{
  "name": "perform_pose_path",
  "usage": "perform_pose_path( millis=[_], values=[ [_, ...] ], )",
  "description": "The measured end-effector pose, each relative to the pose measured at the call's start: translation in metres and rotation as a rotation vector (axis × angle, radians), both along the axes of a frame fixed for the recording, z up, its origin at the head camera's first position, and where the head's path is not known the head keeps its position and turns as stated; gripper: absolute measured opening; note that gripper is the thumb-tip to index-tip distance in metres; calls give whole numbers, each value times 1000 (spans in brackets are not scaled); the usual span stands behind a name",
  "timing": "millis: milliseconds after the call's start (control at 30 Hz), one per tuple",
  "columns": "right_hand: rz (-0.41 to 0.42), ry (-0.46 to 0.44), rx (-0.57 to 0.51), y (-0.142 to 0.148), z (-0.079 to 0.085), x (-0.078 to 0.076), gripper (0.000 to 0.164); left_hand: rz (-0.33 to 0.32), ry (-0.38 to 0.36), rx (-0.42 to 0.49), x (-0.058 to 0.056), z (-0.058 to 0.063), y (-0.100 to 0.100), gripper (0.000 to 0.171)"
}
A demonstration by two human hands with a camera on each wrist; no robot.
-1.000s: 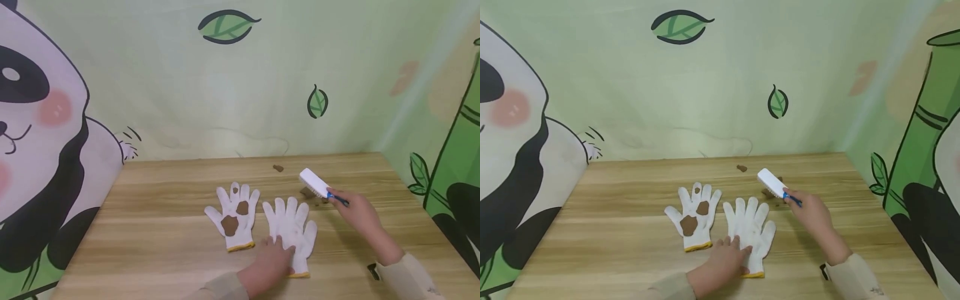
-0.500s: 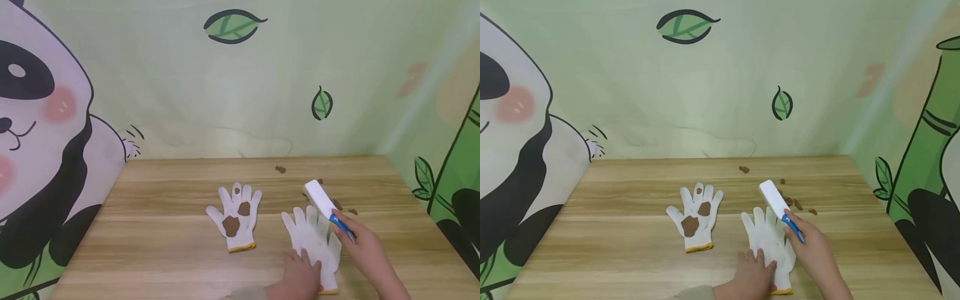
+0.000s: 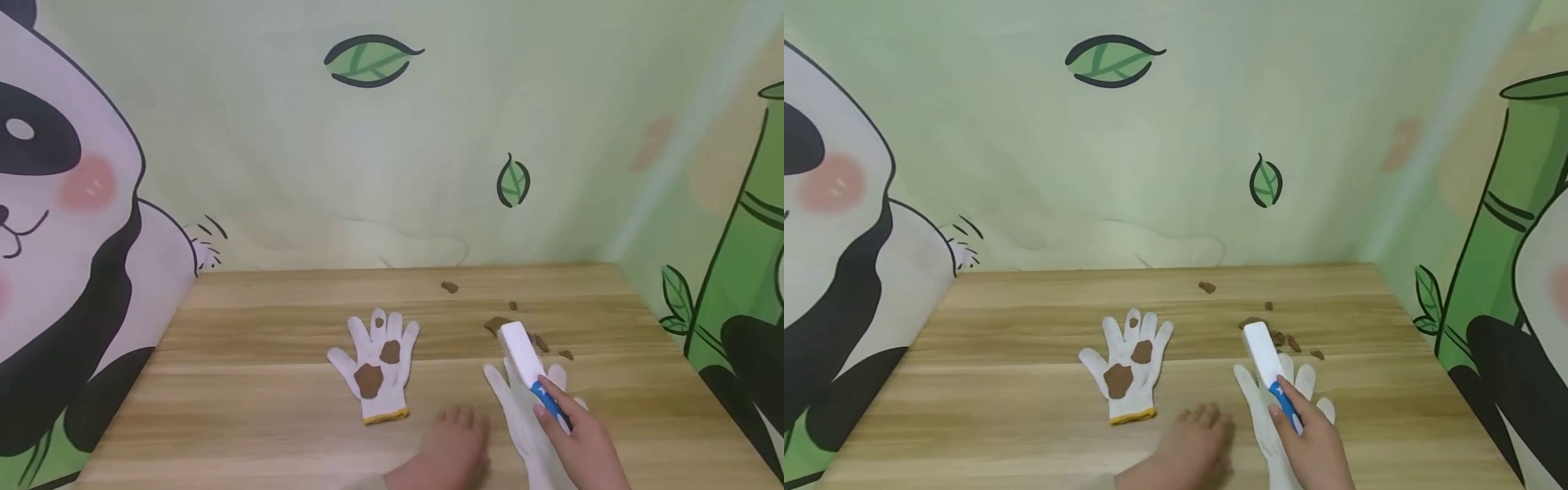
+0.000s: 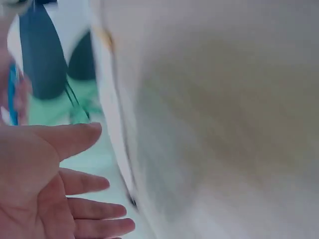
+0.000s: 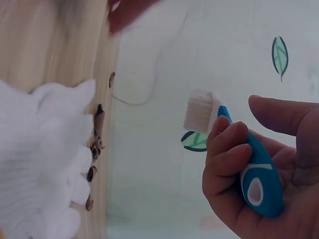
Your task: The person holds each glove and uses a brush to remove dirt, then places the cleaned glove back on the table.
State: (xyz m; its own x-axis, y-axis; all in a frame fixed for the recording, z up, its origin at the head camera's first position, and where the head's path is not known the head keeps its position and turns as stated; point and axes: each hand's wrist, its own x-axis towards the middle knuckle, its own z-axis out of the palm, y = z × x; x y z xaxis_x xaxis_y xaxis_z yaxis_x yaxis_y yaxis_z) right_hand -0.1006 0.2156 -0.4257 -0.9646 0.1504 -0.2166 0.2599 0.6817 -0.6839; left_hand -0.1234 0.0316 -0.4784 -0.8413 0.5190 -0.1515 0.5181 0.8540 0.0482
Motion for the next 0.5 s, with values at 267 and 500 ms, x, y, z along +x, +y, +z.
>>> perform_pose_path(
  millis=[267, 500],
  values=[
    [58, 144, 1, -16, -7, -3, 51, 169, 173, -54, -27, -12, -68, 34],
    [146, 220, 74, -23, -15, -24, 48, 221, 246, -27, -31, -18, -65, 25]
  ],
)
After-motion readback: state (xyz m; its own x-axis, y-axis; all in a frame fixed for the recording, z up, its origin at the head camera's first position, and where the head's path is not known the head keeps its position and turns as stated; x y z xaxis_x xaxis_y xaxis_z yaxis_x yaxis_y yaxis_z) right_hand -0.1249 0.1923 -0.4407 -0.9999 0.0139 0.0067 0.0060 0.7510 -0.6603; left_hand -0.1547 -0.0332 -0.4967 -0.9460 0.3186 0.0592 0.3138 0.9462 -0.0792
